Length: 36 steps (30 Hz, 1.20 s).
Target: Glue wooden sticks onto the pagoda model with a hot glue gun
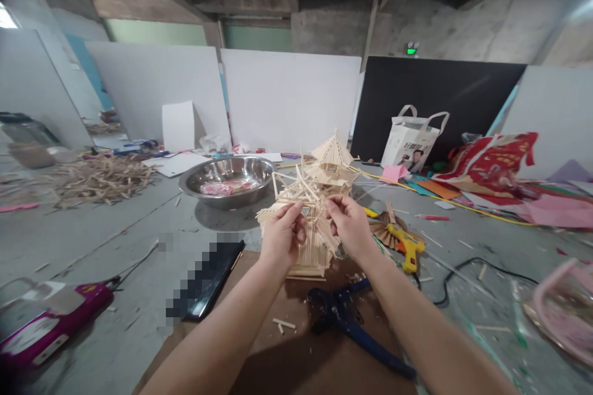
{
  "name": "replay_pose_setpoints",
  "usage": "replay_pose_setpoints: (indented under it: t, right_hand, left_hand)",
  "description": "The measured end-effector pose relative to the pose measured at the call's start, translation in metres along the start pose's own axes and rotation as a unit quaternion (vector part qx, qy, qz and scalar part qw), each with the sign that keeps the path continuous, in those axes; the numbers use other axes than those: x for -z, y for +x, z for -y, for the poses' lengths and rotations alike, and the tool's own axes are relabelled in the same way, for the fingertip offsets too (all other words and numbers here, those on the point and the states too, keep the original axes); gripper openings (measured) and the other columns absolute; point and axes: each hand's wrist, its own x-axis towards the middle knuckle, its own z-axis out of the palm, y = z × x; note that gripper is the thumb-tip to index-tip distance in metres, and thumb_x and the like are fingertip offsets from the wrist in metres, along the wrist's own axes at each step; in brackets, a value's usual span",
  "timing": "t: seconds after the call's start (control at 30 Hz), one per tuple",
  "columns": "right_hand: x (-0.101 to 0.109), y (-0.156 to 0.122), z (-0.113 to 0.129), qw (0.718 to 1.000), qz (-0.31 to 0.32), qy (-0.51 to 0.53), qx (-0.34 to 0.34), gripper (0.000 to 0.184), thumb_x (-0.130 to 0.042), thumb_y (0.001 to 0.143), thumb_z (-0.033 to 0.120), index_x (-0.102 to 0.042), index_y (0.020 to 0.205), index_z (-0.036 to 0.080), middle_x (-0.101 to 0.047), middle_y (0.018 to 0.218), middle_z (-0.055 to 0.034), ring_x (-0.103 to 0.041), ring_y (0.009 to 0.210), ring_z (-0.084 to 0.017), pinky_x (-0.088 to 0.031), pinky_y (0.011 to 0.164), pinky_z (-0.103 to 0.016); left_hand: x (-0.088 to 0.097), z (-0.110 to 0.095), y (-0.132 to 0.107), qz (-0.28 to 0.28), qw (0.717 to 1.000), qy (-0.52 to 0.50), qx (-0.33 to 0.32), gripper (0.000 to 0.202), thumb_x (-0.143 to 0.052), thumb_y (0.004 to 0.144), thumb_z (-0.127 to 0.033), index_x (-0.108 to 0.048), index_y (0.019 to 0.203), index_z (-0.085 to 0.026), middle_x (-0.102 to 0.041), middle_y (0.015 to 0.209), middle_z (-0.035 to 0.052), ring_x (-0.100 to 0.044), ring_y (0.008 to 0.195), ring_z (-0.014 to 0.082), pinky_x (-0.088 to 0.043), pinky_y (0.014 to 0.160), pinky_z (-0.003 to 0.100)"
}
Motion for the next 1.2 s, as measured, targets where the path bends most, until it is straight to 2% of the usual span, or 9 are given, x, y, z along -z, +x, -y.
replay_pose_setpoints:
  t: [0.13,0.37,1.2]
  right_hand:
    - [0.0034,-0.0002,0.0014,0.999,0.026,-0.024,0.009,0.025,-0.057,0.068,0.036,-0.055,0.084,0.016,-0.051,0.057,0.0057,-0.04,0.034,-0.003,-0.031,0.033,-0.018]
    - [0.0017,0.0007,0.0003,0.997,0.058,-0.046,0.028,0.026,-0.055,0.071,0.034,-0.054,0.091,0.017,-0.054,0.062,0.004,-0.043,0.036,-0.004,-0.034,0.036,-0.019]
    - [-0.0019,-0.0019,0.0022,0.996,0.061,-0.059,0.022,0.028,-0.057,0.068,0.036,-0.055,0.089,0.017,-0.054,0.06,0.0046,-0.044,0.036,-0.005,-0.036,0.036,-0.019]
  left_hand:
    - [-0.0012,-0.0008,-0.0001,0.002,1.0,-0.016,0.011,0.026,-0.067,0.059,-0.034,-0.051,0.067,-0.014,-0.047,0.041,-0.0067,-0.036,0.024,0.0029,-0.021,0.026,0.014]
    - [-0.0021,-0.0032,0.0006,0.012,1.0,-0.026,0.005,0.024,-0.066,0.061,-0.032,-0.052,0.067,-0.014,-0.047,0.04,-0.0067,-0.036,0.025,0.0025,-0.021,0.026,0.014]
    - [-0.0031,0.0009,0.0026,0.008,0.999,0.004,-0.034,0.027,-0.066,0.06,-0.037,-0.053,0.064,-0.013,-0.044,0.04,-0.007,-0.034,0.028,0.0029,-0.021,0.028,0.015]
